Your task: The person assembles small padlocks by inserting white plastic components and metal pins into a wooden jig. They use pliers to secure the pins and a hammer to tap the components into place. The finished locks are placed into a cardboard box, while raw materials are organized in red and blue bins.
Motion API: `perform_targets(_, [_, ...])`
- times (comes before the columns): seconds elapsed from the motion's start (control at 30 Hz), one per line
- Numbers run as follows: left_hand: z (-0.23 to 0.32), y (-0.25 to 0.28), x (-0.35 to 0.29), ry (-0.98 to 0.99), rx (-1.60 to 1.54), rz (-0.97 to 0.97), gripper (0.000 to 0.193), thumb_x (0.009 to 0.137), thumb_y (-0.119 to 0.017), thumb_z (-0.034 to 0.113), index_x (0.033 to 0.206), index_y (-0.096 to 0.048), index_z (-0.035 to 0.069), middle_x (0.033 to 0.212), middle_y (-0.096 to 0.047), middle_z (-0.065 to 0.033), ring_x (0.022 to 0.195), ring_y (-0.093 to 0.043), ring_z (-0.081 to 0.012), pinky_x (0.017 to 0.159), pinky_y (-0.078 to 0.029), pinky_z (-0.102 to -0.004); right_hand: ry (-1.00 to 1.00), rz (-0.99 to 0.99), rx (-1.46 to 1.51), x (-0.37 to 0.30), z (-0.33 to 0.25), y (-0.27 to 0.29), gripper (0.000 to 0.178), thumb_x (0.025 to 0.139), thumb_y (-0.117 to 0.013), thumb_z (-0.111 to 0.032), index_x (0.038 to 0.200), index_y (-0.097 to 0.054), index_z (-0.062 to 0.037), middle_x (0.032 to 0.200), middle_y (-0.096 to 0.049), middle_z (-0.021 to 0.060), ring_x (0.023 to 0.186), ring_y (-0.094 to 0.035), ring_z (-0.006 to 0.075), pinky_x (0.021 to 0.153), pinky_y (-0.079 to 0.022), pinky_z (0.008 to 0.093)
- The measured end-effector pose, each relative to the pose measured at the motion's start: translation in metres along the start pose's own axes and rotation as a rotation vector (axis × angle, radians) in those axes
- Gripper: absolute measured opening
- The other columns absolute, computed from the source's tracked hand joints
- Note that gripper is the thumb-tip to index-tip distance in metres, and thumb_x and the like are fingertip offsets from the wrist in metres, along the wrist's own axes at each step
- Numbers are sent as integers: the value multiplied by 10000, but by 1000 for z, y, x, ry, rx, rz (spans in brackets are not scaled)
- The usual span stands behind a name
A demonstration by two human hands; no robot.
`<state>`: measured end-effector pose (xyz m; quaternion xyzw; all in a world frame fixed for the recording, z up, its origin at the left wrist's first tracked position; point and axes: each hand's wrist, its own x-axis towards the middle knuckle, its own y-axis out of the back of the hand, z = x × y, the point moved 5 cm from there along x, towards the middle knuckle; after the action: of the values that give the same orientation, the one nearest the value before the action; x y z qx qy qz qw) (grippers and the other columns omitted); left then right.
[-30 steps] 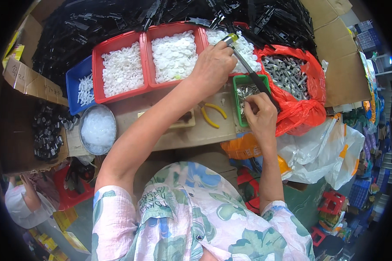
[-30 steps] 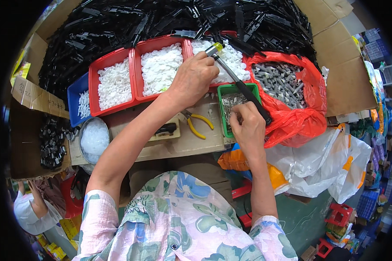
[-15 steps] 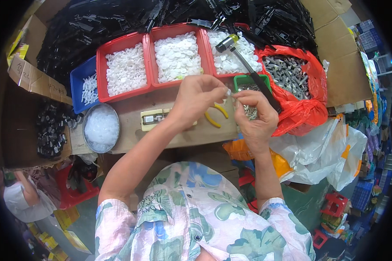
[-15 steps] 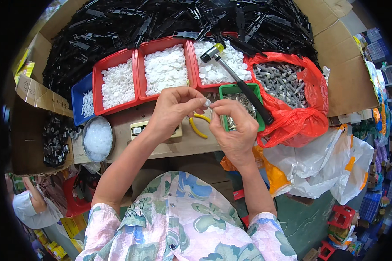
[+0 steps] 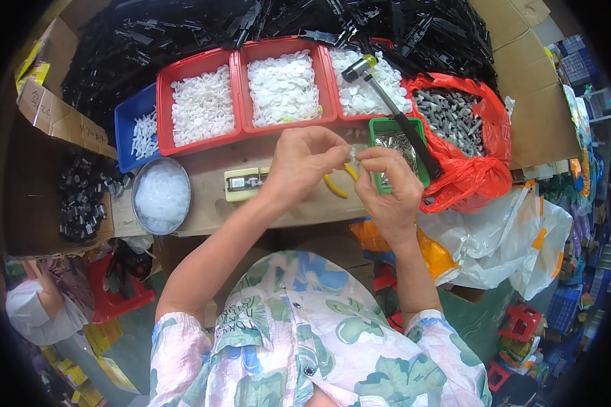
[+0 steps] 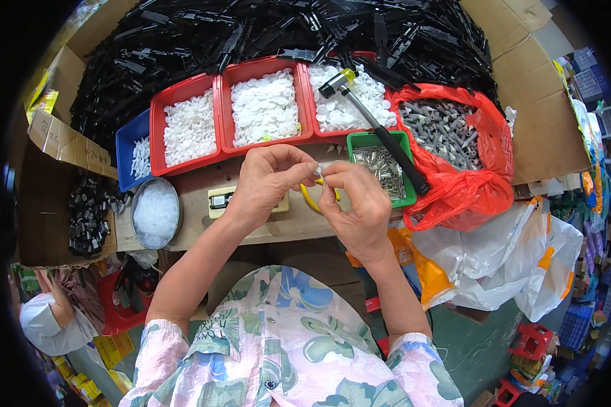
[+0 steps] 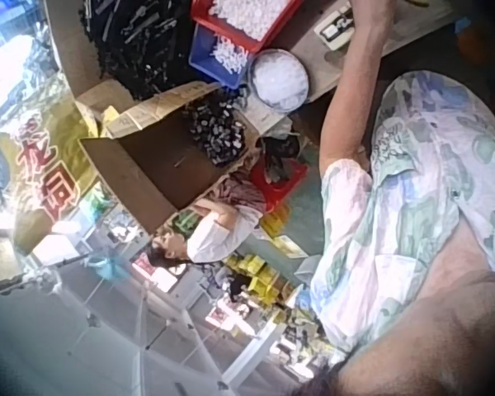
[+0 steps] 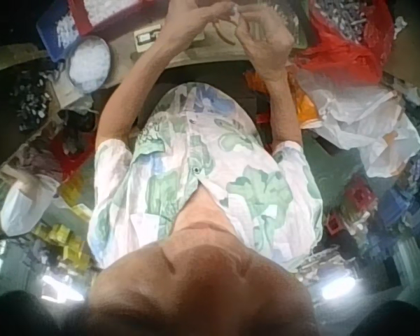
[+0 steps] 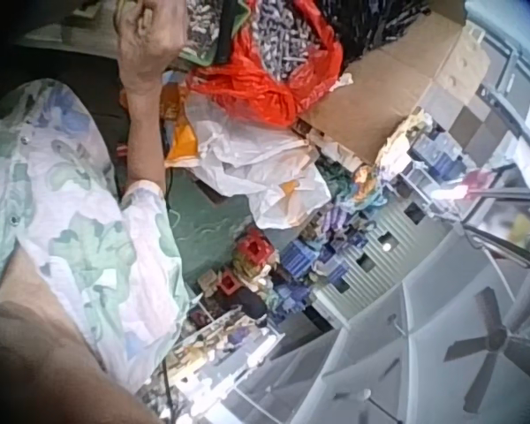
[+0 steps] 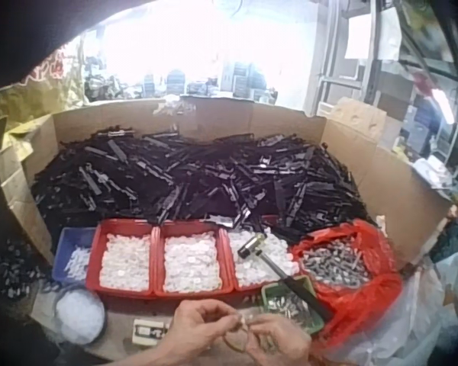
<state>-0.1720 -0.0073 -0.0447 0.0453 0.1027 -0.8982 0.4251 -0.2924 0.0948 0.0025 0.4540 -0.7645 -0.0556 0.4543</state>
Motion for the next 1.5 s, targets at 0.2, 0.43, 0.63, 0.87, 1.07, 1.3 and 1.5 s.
perform_targets(0.2, [-2, 4, -8, 33, -93, -8, 181, 907, -733, 135, 985, -708, -26, 866, -728, -81, 768, -670, -116, 686, -506, -250, -44, -16, 45, 1, -3, -6, 193, 741, -704, 97, 886, -639, -13, 920, -701, 115, 824, -695, 248, 755, -547, 322])
perform_targets(0.43, [-5, 5, -20, 221, -462, -210, 216, 949, -705, 132, 1093, -683, -26, 971, -714, -91, 831, -712, -155, 715, -570, -263, -481, -135, 631, -3, 29, -12, 79, 848, -726, -28, 923, -705, -16, 1114, -628, 76, 1032, -604, 137, 773, -480, 261])
perform_targets(0.63, [-28, 13, -25, 286, -642, -228, 222, 957, -689, 116, 1121, -675, -33, 962, -711, -94, 818, -714, -161, 699, -592, -237, -459, -175, 559, -3, 27, -23, 86, 845, -744, -55, 917, -704, -29, 1011, -657, 42, 949, -620, 121, 735, -455, 259])
perform_targets(0.87, [-32, 26, -40, 264, -655, -62, 208, 959, -690, 123, 1106, -677, -24, 946, -712, -98, 778, -699, -155, 662, -574, -224, -132, -163, 188, 0, -4, -26, 163, 800, -767, -38, 942, -689, -26, 925, -673, 103, 843, -672, 243, 718, -478, 312])
perform_targets(1.07, [-28, 39, -57, 118, -534, 9, 247, 923, -723, 82, 1150, -674, -3, 990, -713, -89, 844, -698, -149, 735, -574, -255, -19, -227, 101, 1, -19, -42, 167, 794, -741, 12, 934, -663, -35, 926, -661, 84, 847, -660, 280, 739, -483, 374])
perform_targets(1.3, [-22, 50, -70, 1, -405, 49, 365, 869, -758, 9, 1218, -652, -4, 1022, -695, -68, 907, -682, -130, 806, -576, -269, -60, -294, 241, 3, -27, -59, 150, 798, -720, 38, 911, -636, -14, 920, -647, 96, 834, -655, 278, 709, -485, 379])
perform_targets(1.5, [-20, 66, -81, -138, -15, 175, 407, 845, -782, 21, 1234, -661, 5, 917, -655, -21, 828, -637, -99, 725, -545, -262, -43, -335, 255, 1, -28, -74, 139, 798, -699, 49, 905, -623, 6, 912, -626, 124, 820, -642, 300, 691, -487, 382])
